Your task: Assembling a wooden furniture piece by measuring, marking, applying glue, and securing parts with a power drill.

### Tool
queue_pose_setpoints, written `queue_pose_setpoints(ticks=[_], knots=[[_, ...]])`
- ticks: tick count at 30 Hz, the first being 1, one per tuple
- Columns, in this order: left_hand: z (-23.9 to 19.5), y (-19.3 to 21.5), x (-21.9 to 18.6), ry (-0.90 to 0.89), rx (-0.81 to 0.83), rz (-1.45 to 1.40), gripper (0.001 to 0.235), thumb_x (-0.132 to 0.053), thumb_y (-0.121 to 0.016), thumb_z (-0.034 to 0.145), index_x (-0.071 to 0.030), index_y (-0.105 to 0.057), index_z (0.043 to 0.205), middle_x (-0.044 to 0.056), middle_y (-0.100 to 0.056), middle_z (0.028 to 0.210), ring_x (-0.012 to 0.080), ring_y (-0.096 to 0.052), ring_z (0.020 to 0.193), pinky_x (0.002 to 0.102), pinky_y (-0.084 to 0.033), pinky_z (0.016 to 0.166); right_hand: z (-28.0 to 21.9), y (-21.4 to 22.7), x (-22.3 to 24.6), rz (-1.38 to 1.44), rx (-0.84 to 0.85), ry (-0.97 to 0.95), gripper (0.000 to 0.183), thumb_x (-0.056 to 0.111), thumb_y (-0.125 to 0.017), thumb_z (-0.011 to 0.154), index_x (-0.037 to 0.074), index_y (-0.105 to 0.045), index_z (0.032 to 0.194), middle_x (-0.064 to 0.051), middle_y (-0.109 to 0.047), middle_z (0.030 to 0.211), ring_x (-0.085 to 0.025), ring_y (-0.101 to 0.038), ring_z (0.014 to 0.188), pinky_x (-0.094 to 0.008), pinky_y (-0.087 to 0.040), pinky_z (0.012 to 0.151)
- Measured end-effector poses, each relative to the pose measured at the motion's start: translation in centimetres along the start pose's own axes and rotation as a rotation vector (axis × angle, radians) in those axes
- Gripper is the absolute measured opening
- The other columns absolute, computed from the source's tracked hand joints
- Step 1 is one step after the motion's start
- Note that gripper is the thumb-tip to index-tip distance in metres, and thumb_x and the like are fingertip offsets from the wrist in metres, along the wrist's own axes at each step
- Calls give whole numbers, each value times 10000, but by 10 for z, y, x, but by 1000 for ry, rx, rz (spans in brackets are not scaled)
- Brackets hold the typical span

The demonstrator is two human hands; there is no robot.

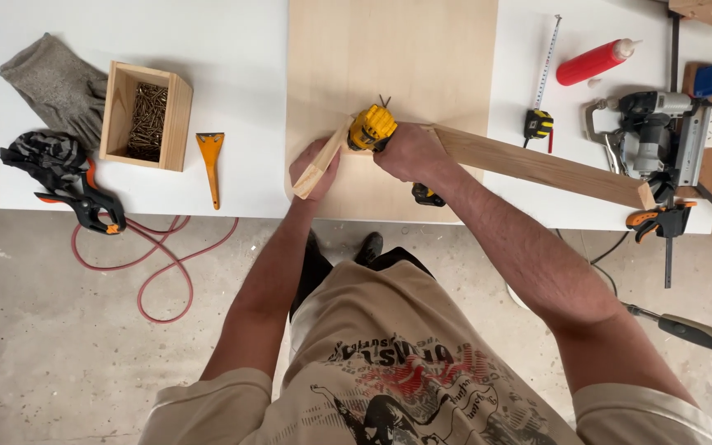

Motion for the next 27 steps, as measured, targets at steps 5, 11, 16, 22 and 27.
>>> queue_pose_setpoints(ticks=[5, 11, 16, 22, 27], knots=[[-5, -6, 5, 68, 108, -123, 234, -533, -641, 935, -309, -655, 999, -67, -665, 768, 160, -738, 755, 333, -616, 676, 10, -3, -9, 11, -6, -33, 386, 423, -692, 867, 39, -683, 829, -136, -685, 676, -298, -709, 608, -369, -528, 543], [-8, -5, 4, 91, 108, -51, 226, -534, -646, 912, -333, -662, 1013, -80, -653, 779, 152, -730, 761, 323, -612, 678, 7, 3, -4, 4, 12, -54, 342, 397, -675, 857, 56, -690, 837, -124, -701, 696, -297, -722, 650, -384, -528, 569], [-9, -5, 1, 92, 137, -22, 232, -525, -657, 881, -340, -665, 1021, -76, -647, 781, 154, -729, 763, 331, -613, 672, 14, -6, -14, -9, 26, -52, 345, 422, -675, 844, 80, -703, 879, -119, -719, 753, -320, -746, 748, -403, -562, 629], [-1, 1, 0, 148, 221, -109, 258, -488, -661, 903, -288, -679, 1065, -33, -690, 834, 216, -744, 830, 385, -628, 735, 9, 1, -10, -29, 1, -33, 385, 401, -681, 866, 28, -720, 954, -182, -740, 864, -386, -743, 863, -458, -566, 716], [2, 15, -1, 250, 452, -223, 307, -449, -637, 925, -269, -646, 1174, -2, -703, 970, 247, -719, 988, 397, -589, 882, 13, -3, -16, -1, 18, -68, 410, 404, -705, 873, 16, -710, 1007, -180, -736, 889, -375, -742, 867, -433, -570, 706]])
Point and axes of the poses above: each hand's wrist, its own z-axis towards the middle knuckle, its own y-axis out of the back of the hand, x = y × z, the point moved 4 cm from there along z, towards the middle knuckle
